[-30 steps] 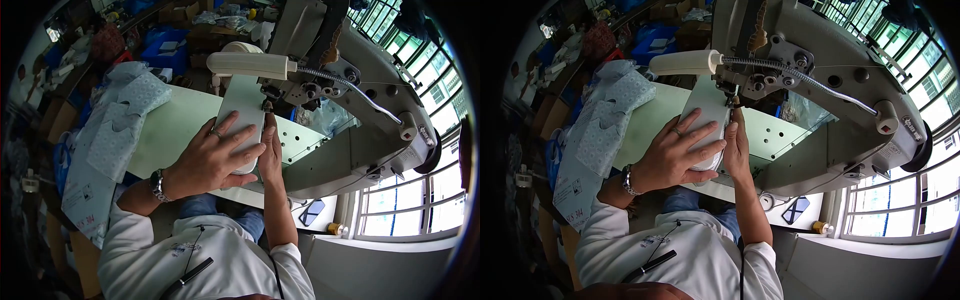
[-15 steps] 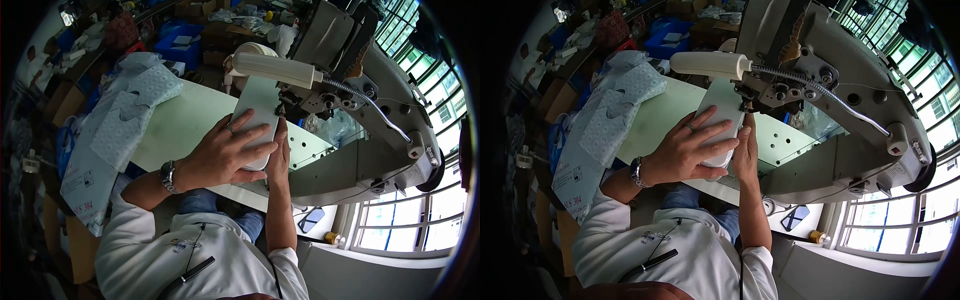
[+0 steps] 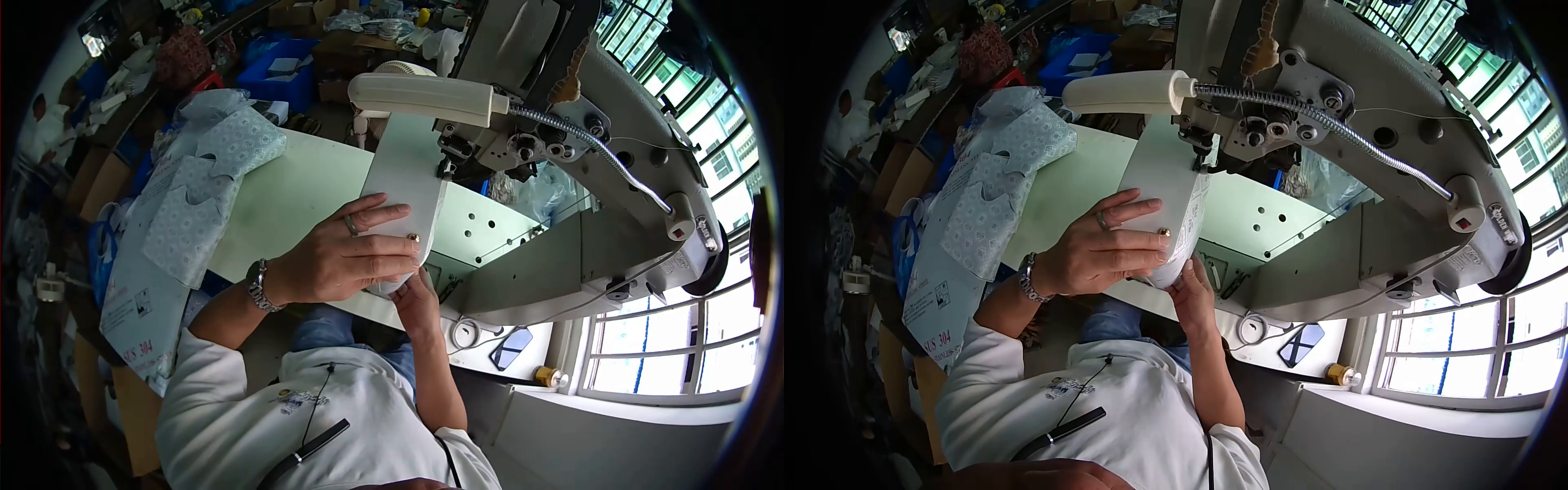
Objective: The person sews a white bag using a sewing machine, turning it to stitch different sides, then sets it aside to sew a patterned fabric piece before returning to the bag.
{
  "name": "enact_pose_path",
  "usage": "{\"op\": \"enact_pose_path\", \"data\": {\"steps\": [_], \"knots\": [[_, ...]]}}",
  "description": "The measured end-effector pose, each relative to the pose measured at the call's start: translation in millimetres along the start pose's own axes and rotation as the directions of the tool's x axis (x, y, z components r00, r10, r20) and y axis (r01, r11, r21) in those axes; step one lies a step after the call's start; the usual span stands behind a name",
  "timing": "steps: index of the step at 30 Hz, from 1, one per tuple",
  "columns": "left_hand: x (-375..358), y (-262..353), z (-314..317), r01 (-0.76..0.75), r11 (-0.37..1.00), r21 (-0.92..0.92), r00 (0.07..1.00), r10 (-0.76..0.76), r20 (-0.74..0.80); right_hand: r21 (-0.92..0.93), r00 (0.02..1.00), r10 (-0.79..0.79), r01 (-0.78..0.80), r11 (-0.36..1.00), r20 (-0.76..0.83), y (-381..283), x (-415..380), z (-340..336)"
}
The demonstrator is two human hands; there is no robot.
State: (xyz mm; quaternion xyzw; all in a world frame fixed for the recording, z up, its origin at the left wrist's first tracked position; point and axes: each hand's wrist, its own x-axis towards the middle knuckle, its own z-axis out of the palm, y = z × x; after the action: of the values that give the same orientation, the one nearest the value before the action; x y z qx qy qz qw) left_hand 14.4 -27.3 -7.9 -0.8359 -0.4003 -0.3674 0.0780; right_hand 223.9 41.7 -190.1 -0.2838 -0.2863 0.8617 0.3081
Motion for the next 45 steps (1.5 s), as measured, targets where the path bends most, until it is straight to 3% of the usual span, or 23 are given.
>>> {"op": "enact_pose_path", "data": {"steps": [1,5,7,11,16,23,35,38,45], "knots": [[0.6,-2.1,0.9,-0.001,1.000,-0.012,1.000,0.001,-0.016,-0.012,0.998,-0.053,0.052,0.999,-0.027,-2.1,-1.2,3.5],[3.1,-11.9,4.2,0.009,1.000,-0.027,0.999,-0.010,-0.038,0.001,0.999,-0.039,0.039,0.999,0.003,0.7,7.8,-7.7],[5.8,-16.3,5.0,0.013,0.999,-0.044,0.999,-0.015,-0.045,0.007,0.997,-0.030,0.030,1.000,-0.070,-4.0,10.9,1.4],[9.6,-26.6,8.3,0.009,0.999,-0.045,0.999,-0.011,-0.046,0.048,0.998,-0.065,0.066,0.997,-0.019,-3.4,24.6,-12.0],[14.3,-42.2,12.8,-0.013,0.999,-0.041,0.997,0.010,-0.075,0.015,0.990,-0.066,0.068,0.998,-0.129,-10.7,33.7,1.9],[25.5,-58.4,15.6,-0.017,0.999,-0.047,0.996,0.013,-0.091,0.014,0.988,-0.079,0.081,0.997,-0.133,-14.5,51.1,-4.6],[35.0,-82.0,34.0,0.001,0.999,0.035,0.984,0.005,-0.176,-0.020,0.980,-0.093,0.091,0.996,-0.177,-17.2,68.7,-9.7],[35.7,-77.0,38.8,0.065,0.998,-0.024,0.972,-0.069,-0.225,0.007,0.980,-0.109,0.111,0.994,-0.168,-15.8,64.7,-9.3],[33.6,-66.7,47.7,0.109,0.986,0.127,0.954,-0.068,-0.293,0.011,0.976,-0.138,0.142,0.990,-0.171,-21.2,55.1,-10.7]]}}
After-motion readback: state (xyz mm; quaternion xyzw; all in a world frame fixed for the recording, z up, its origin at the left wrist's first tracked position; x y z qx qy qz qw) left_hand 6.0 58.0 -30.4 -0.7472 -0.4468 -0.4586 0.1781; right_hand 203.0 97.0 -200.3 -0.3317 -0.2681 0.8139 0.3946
